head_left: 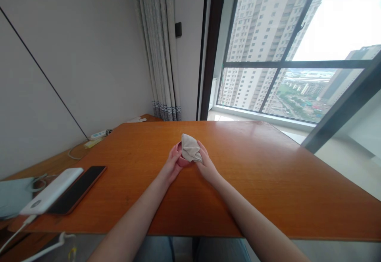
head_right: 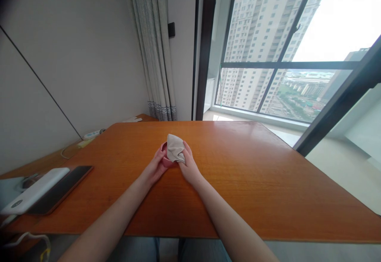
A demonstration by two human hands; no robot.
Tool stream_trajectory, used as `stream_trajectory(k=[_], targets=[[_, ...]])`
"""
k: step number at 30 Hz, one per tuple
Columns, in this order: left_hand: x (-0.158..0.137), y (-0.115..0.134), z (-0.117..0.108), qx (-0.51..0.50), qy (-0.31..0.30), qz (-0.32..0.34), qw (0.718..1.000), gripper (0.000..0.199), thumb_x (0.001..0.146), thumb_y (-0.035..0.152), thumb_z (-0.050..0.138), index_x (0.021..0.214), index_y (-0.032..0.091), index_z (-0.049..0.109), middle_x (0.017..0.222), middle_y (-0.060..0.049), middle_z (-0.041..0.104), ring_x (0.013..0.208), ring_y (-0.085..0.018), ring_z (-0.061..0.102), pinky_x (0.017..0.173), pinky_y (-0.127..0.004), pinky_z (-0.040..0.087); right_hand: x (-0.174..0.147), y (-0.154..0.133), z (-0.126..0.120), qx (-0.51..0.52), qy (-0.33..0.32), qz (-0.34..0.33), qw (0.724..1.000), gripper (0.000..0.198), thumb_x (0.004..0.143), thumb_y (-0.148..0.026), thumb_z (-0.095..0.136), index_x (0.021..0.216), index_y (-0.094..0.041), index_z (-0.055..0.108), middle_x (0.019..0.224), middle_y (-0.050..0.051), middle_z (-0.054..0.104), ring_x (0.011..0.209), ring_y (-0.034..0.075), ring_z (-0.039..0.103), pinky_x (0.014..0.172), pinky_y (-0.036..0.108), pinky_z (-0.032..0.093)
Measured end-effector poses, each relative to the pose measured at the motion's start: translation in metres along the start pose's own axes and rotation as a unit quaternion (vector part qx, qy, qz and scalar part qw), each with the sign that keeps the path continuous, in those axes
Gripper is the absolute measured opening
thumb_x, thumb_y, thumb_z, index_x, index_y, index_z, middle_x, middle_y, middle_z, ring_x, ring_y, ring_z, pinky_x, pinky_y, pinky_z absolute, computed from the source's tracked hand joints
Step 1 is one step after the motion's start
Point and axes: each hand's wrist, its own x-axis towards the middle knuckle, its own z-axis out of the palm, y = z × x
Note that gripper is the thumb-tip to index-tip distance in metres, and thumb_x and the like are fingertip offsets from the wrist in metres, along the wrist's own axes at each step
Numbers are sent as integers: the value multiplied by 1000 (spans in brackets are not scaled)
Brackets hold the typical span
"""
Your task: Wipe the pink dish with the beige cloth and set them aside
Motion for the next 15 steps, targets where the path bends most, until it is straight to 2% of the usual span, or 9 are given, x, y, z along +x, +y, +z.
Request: stream_trajectory(k=[3, 7, 10, 15], targets=[[-1, -3, 1, -17, -50, -7, 999, 56, 77, 28, 66, 129, 24, 47, 136, -7, 48, 124, -24, 45, 100, -40, 42, -1, 4, 3, 2, 44, 34, 998, 50, 70, -15, 48, 120, -18, 48, 142, 12, 36, 133, 24, 31, 110, 45, 24], [-4, -2, 3, -35, -95, -84, 991, 49, 86, 43, 52, 126, 16, 51, 133, -11, 51, 126, -26, 43, 102, -37, 39, 4, 6, -9, 34, 79, 63, 994, 42, 65, -12, 43, 106, -17, 52, 108, 9, 61, 104, 23, 56, 96, 43, 41], [-6, -1, 0, 1, -75, -131, 989, 47, 85, 45, 52, 123, 17, 53, 126, -12, 57, 119, -26, 51, 95, -37, 44, 6, 2, -18, 19, 64, 60, 996, 41, 58, -10, 38, 95, -18, 55, 91, 5, 64, 89, 21, 59, 87, 39, 45], [-2, 3, -10, 121, 5, -179, 976, 45, 78, 47, 61, 111, 17, 57, 104, -11, 66, 87, -22, 65, 70, -32, 53, 5, -2, -18, -4, 4, 45, 999, 40, 56, -10, 38, 89, -19, 57, 85, 2, 64, 82, 20, 58, 81, 36, 47]])
